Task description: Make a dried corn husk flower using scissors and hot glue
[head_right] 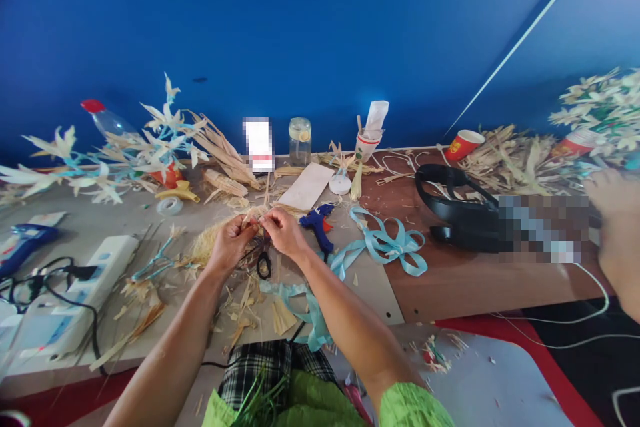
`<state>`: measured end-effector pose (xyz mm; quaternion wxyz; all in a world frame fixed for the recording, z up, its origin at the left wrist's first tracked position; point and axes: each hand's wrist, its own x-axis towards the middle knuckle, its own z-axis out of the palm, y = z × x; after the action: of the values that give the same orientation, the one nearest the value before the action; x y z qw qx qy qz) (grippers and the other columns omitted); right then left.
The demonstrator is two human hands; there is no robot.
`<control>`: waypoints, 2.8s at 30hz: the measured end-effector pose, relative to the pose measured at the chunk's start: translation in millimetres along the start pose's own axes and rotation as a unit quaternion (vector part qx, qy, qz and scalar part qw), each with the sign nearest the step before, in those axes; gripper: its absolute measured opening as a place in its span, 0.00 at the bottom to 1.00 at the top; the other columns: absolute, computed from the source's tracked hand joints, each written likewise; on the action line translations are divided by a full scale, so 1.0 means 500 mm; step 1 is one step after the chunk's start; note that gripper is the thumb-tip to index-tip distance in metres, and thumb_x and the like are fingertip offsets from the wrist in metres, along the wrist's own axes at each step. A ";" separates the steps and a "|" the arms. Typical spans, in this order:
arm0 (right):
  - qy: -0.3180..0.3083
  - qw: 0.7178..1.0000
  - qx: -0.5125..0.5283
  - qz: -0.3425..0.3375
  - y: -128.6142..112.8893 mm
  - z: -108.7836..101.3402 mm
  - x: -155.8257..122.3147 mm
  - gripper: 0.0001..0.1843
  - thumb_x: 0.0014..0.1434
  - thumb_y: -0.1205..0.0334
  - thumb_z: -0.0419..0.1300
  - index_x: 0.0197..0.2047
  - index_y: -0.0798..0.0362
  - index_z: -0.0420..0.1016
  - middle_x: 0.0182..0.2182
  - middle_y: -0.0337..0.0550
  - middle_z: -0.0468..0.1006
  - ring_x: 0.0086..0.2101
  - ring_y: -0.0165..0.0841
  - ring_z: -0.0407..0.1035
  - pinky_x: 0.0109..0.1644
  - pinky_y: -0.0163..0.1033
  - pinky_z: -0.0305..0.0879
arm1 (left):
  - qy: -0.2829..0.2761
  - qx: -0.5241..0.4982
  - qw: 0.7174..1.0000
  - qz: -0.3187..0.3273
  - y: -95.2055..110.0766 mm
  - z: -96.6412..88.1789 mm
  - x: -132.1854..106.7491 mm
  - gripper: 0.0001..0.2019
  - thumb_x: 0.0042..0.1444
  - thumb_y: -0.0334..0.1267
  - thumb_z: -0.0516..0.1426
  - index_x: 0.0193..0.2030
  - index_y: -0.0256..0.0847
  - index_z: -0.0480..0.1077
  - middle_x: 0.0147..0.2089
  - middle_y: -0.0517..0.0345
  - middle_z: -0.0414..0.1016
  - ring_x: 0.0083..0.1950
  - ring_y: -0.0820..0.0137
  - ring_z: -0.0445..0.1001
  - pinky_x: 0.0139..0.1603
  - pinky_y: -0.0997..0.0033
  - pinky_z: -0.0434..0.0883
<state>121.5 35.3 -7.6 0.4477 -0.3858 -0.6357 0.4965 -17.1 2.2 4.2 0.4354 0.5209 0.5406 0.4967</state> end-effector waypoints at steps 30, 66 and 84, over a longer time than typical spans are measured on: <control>-0.024 0.991 -0.106 -0.075 0.008 -0.006 0.006 0.12 0.56 0.63 0.56 0.21 0.52 0.64 0.23 0.38 0.66 0.29 0.30 0.61 0.37 0.37 0.58 | -0.011 0.033 0.998 -0.060 -0.007 -0.004 0.002 0.13 0.46 0.45 0.61 0.26 0.36 0.68 0.20 0.66 0.58 0.22 0.78 0.54 0.22 0.77 0.52; 0.081 0.980 -0.079 -0.166 -0.003 0.004 -0.007 0.12 0.61 0.61 0.52 0.26 0.53 0.64 0.29 0.41 0.66 0.35 0.31 0.63 0.42 0.37 0.61 | -0.080 -0.138 0.978 -0.132 -0.033 -0.003 0.000 0.20 0.49 0.54 0.60 0.30 0.34 0.71 0.16 0.68 0.51 0.18 0.81 0.47 0.19 0.77 0.45; 0.109 0.988 -0.034 -0.106 0.001 0.010 -0.005 0.10 0.56 0.60 0.55 0.25 0.53 0.66 0.27 0.40 0.67 0.30 0.31 0.62 0.36 0.37 0.60 | -0.004 -0.078 0.996 -0.047 -0.001 0.007 -0.004 0.16 0.46 0.47 0.63 0.24 0.36 0.67 0.18 0.67 0.56 0.20 0.81 0.51 0.21 0.78 0.49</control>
<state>117.6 31.8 -9.0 0.5512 -0.3833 -0.6367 0.3794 -13.7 0.5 3.4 0.4998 0.4613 0.5224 0.5142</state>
